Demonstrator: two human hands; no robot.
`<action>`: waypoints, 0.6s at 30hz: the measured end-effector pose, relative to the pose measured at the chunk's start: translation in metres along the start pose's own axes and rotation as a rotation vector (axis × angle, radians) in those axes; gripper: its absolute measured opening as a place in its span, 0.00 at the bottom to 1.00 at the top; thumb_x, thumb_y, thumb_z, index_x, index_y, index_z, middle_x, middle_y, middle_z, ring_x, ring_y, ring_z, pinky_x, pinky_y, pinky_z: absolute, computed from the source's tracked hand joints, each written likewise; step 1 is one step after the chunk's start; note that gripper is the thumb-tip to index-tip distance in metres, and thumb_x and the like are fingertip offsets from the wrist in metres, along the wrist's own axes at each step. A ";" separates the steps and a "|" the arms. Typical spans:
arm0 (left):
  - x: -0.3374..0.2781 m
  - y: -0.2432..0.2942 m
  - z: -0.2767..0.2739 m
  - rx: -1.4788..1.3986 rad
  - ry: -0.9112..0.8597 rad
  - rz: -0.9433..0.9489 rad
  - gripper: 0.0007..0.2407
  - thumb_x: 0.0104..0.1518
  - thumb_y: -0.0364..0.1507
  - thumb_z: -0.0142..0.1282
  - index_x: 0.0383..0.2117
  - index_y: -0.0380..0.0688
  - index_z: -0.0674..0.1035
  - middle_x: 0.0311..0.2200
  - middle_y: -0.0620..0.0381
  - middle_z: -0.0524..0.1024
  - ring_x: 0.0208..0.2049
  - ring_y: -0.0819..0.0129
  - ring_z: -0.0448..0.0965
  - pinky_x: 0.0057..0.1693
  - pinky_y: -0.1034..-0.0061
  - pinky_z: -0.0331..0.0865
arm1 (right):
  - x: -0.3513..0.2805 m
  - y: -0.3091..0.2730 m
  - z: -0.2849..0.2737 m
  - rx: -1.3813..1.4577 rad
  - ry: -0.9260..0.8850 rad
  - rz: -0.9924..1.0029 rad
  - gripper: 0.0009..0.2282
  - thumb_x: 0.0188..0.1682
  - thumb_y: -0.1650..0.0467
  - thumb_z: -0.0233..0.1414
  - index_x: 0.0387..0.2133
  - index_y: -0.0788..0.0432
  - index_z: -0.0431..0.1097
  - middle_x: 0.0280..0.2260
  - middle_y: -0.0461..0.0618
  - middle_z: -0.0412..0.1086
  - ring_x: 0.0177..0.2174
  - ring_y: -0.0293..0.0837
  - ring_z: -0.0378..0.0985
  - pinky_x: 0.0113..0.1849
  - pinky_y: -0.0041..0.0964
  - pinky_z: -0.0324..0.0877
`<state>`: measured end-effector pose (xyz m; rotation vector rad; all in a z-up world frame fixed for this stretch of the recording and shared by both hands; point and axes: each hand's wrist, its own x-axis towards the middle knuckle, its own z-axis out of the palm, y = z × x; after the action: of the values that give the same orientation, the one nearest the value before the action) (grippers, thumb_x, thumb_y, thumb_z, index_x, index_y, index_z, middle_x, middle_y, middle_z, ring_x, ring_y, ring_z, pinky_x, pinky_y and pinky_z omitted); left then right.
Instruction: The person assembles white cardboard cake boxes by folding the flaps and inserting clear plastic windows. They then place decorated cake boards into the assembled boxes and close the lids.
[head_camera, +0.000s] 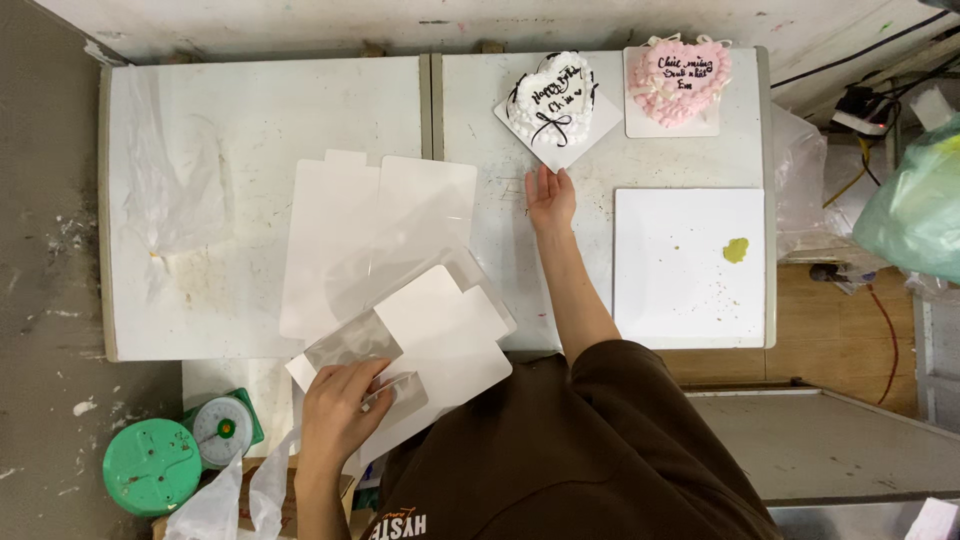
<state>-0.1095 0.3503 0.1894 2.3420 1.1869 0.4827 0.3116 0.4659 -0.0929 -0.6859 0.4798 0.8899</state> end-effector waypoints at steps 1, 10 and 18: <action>0.000 0.000 0.000 0.001 0.000 -0.002 0.15 0.39 0.24 0.68 0.37 0.44 0.82 0.24 0.58 0.81 0.27 0.66 0.80 0.42 0.70 0.70 | 0.006 0.001 -0.003 -0.012 0.014 -0.010 0.09 0.56 0.69 0.49 0.45 0.63 0.66 0.45 0.51 0.68 0.43 0.43 0.73 0.51 0.53 0.72; -0.003 -0.005 0.001 0.032 -0.001 -0.002 0.15 0.40 0.24 0.68 0.37 0.44 0.82 0.24 0.58 0.80 0.26 0.66 0.80 0.41 0.70 0.70 | 0.011 -0.011 -0.013 -0.367 -0.093 -0.186 0.07 0.56 0.71 0.46 0.43 0.63 0.64 0.42 0.52 0.72 0.41 0.45 0.82 0.49 0.50 0.78; -0.006 -0.008 -0.006 0.024 0.026 0.057 0.15 0.41 0.25 0.67 0.37 0.44 0.81 0.25 0.58 0.80 0.29 0.64 0.81 0.43 0.68 0.70 | -0.070 -0.074 -0.067 -0.608 -0.150 -0.242 0.11 0.58 0.69 0.46 0.46 0.66 0.68 0.36 0.54 0.74 0.36 0.45 0.78 0.44 0.45 0.78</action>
<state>-0.1212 0.3514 0.1894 2.4024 1.1460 0.5221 0.3277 0.3480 -0.0696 -1.1928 -0.0233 0.8501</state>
